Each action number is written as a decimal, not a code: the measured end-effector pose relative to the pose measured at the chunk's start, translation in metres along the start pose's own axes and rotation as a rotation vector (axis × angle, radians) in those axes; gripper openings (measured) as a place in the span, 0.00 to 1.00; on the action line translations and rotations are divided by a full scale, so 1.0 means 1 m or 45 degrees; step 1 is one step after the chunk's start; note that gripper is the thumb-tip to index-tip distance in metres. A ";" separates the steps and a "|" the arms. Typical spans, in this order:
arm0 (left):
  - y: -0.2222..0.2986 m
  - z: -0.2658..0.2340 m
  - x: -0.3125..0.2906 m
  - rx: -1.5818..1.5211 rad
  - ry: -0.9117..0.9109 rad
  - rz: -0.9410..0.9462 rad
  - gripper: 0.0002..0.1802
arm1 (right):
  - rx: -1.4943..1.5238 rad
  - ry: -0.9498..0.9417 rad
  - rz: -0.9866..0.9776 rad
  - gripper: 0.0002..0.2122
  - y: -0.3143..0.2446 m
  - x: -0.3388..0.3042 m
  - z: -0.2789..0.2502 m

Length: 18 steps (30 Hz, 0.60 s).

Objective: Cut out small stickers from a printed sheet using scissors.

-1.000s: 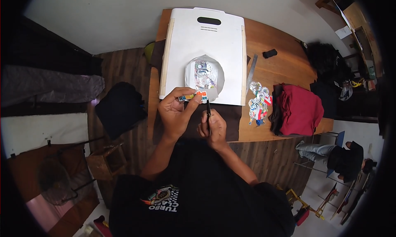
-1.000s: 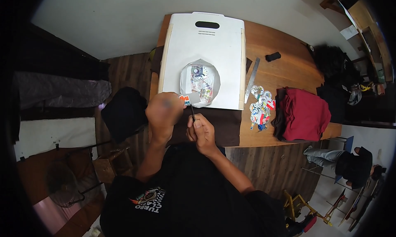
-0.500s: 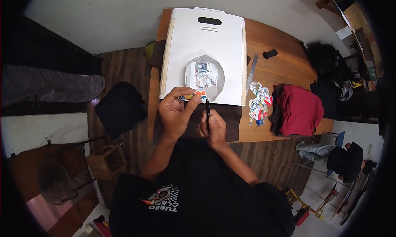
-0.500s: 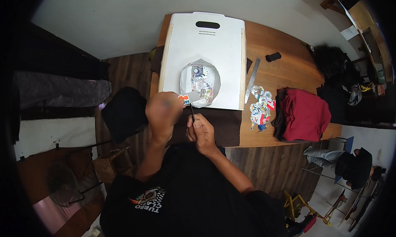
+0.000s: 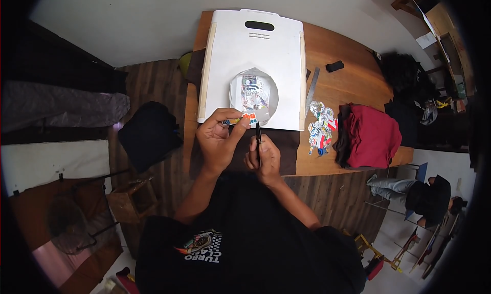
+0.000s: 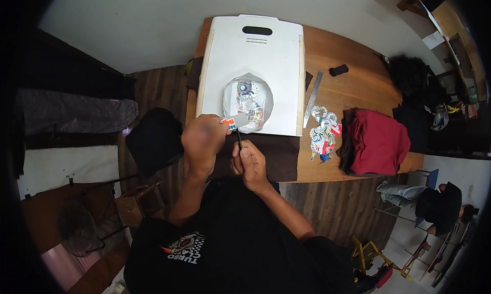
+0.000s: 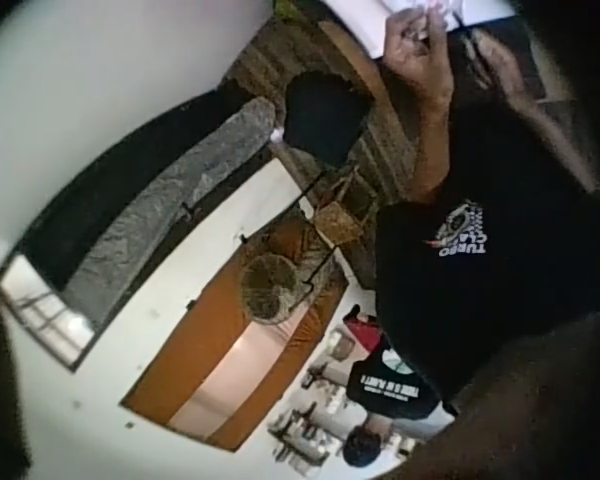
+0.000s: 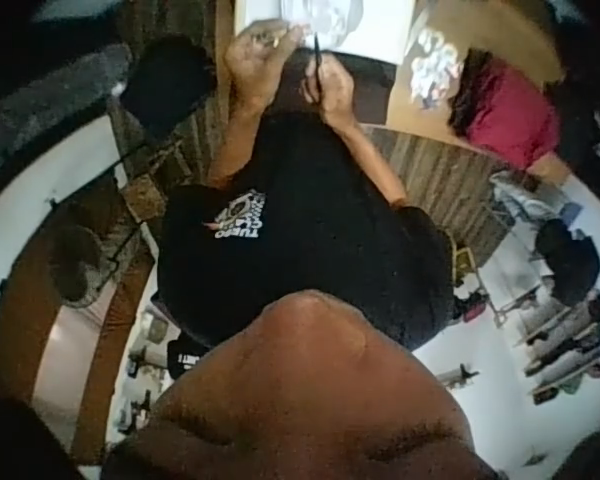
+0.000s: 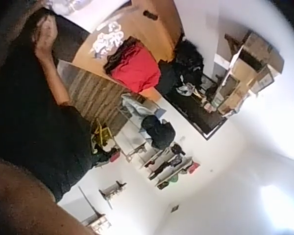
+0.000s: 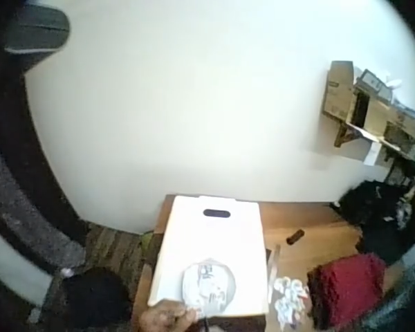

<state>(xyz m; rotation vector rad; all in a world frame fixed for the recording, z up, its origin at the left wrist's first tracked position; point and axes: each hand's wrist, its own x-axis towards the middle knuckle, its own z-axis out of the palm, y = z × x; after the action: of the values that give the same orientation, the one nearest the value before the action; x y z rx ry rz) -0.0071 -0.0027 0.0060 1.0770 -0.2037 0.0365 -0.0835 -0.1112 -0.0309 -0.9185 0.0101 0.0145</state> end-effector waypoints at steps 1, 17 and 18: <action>-0.001 0.000 0.000 -0.001 0.001 0.006 0.09 | 0.000 0.000 0.000 0.14 0.001 0.000 0.000; -0.001 0.000 -0.002 0.052 0.008 -0.025 0.07 | -0.006 0.017 -0.021 0.14 0.003 0.002 -0.001; -0.001 0.000 -0.002 0.052 0.008 -0.026 0.07 | -0.009 0.014 -0.030 0.14 0.003 0.002 -0.001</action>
<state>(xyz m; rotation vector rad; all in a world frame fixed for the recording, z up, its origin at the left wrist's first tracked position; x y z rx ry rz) -0.0086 -0.0027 0.0047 1.1194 -0.1872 0.0259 -0.0816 -0.1098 -0.0340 -0.9258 0.0093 -0.0124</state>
